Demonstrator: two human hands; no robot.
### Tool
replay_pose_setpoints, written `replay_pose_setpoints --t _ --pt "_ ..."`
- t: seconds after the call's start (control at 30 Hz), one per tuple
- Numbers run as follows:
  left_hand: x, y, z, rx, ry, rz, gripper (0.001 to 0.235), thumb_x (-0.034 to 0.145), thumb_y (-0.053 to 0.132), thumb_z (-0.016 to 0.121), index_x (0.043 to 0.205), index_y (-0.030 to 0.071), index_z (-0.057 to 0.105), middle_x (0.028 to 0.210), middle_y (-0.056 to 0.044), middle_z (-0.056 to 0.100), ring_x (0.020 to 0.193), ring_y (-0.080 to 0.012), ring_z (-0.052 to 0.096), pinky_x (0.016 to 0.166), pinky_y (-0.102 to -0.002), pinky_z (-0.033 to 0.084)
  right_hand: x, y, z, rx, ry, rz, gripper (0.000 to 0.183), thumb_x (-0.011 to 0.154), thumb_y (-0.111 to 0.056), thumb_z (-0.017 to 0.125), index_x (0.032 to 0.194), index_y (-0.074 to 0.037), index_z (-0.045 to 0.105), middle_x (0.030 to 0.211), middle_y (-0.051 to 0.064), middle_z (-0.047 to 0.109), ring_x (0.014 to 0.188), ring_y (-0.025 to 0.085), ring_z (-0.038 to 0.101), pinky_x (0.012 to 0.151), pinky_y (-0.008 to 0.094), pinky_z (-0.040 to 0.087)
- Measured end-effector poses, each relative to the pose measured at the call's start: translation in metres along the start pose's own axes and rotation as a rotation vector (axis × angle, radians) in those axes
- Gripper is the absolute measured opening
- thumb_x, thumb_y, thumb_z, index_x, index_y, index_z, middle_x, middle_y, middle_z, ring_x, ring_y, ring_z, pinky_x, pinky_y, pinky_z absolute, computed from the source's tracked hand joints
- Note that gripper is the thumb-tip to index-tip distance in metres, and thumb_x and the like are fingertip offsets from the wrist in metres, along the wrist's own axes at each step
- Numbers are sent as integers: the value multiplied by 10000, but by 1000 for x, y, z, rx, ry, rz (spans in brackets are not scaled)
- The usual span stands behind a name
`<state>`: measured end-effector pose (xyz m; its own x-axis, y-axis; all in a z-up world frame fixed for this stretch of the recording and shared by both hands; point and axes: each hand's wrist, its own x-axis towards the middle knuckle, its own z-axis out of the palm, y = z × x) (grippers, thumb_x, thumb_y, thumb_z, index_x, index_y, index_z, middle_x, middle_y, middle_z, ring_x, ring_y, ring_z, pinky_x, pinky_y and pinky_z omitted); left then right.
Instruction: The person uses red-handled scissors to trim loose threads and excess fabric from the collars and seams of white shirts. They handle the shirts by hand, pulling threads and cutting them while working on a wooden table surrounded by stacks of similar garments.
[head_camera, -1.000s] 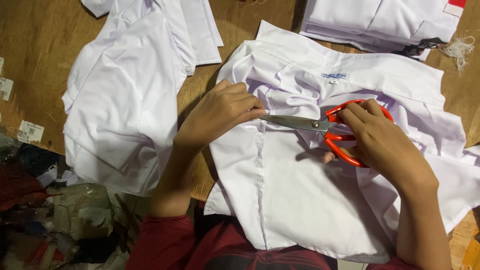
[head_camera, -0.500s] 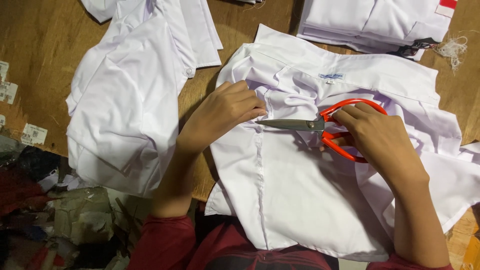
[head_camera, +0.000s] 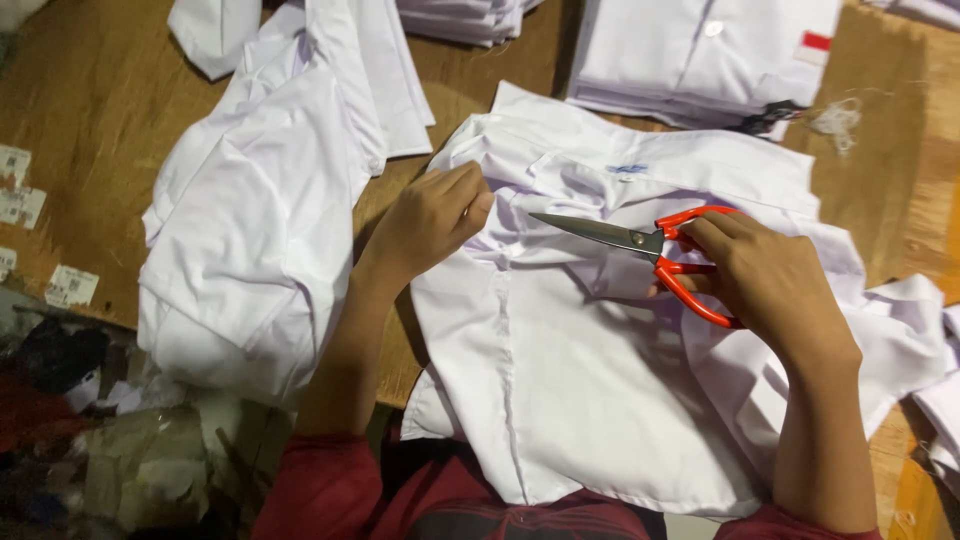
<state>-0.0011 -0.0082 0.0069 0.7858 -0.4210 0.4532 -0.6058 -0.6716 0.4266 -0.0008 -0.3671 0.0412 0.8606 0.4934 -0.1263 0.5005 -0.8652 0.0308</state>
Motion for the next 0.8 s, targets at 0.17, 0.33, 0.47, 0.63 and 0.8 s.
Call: replay_pose_setpoints --t 0.17,0.33,0.47,0.63,0.8 --pt "13 17 21 -52 -48 287 304 1104 160 483 820 57 448 751 -79 487 676 -269 512 689 -405 406 -33 36 13 -16 87 176 361 918 -416 695 1248 -283 637 1200 -84 703 935 200 714 517 384 495" --pt "34 57 46 32 -203 394 236 1077 267 571 898 117 538 842 -11 549 710 -214 559 654 -355 399 -83 68 29 -34 273 365 366 879 -491 762 1164 -279 675 1197 -97 722 805 251 711 480 390 428" --pt "48 77 69 129 -327 433 372 950 213 695 1288 131 561 1255 -46 565 1012 -250 606 785 -373 443 -114 86 49 137 387 494 539 858 -494 828 1296 -238 645 1100 -56 767 870 310 717 580 475 481" --pt "76 129 121 -192 -246 624 430 1022 289 581 1386 68 526 1372 -157 553 1316 -331 517 1044 -444 418 -135 90 61 316 429 527 493 766 -393 874 1150 -151 681 834 61 647 853 336 698 655 482 550" --pt "77 171 198 -50 -207 830 708 882 491 723 1449 127 507 1452 -112 558 1427 -262 484 1199 -441 325 -146 95 98 480 527 604 432 792 -317 904 1114 -99 717 828 121 667 808 355 688 660 447 530"
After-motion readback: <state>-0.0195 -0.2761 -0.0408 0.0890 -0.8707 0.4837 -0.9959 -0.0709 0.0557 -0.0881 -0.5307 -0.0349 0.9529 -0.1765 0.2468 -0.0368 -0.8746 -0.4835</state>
